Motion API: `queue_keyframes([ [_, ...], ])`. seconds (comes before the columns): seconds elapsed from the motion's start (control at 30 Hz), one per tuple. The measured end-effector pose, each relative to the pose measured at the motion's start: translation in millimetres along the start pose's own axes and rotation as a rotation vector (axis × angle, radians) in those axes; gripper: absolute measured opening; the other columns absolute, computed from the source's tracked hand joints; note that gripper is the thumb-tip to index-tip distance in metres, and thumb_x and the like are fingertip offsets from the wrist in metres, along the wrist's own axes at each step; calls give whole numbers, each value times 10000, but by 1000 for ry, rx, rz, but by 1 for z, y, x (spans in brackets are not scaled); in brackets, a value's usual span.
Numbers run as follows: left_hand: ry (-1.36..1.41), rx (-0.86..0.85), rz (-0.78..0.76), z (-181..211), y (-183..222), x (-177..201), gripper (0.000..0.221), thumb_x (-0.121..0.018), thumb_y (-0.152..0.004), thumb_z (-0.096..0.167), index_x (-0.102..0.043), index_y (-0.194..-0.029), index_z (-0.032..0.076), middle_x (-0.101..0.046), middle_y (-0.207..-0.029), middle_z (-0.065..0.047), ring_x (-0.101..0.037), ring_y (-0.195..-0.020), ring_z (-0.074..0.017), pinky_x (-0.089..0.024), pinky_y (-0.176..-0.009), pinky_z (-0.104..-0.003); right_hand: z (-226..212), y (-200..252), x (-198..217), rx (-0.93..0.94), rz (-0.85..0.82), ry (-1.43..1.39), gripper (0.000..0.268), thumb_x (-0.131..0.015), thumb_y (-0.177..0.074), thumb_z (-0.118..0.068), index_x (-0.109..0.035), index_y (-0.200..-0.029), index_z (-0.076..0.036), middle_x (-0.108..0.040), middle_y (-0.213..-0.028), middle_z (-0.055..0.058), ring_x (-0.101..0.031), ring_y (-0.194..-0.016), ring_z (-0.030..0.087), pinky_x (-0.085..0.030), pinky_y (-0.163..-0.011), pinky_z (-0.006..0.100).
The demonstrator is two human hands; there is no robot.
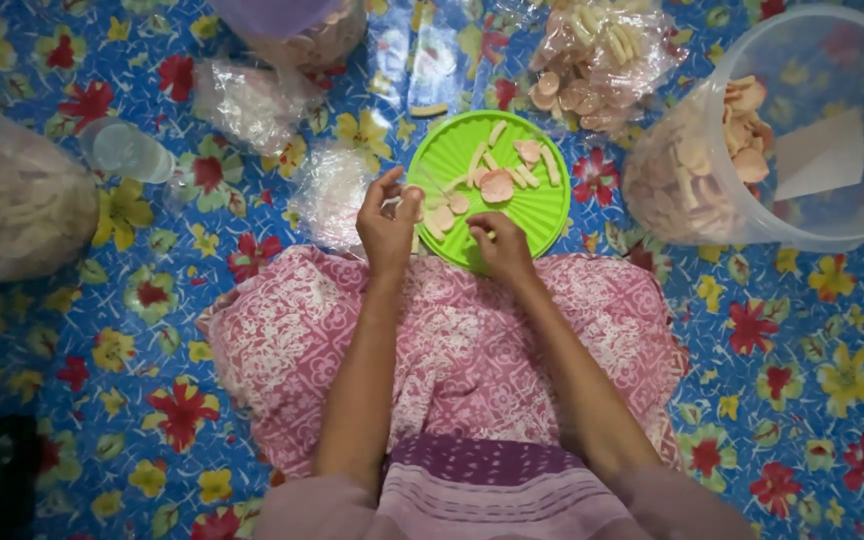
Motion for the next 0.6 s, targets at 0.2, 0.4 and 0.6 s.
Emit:
queue_keyframes([
  [0.2, 47, 15, -11, -11, -3, -2, 355, -702, -738, 94, -655, -1085, 155, -674, -859, -80, -647, -649, -123, -566, -520, -218, 11, -21, -35, 366, -125, 566, 370, -688, -732, -216, -580, -1086, -226, -535, -1042, 13, -525, -988, 238, -474, -752, 365],
  [0.4, 6, 23, -44, -21, -6, -3, 365, -714, -719, 73, -661, -1073, 145, -670, -833, -98, -643, -607, -128, -564, -480, -212, -10, -20, -32, 475, -37, 705, 147, -648, -707, -207, -605, -847, -188, -538, -882, -2, -535, -887, 239, -464, -654, 359],
  [0.6, -2, 65, -99, -28, -5, -5, 368, -723, -715, 71, -662, -1071, 141, -664, -814, -96, -638, -581, -138, -571, -474, -225, -23, -6, -1, 242, -1, 283, 109, -599, -850, -89, -638, -949, -112, -563, -933, 71, -596, -875, 294, -521, -689, 355],
])
Point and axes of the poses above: each hand's wrist, its own y-axis away from the middle knuckle, its own x-axis out of the back of the hand, z = x × y, the point moved 1 cm from there along -y, towards the middle knuckle
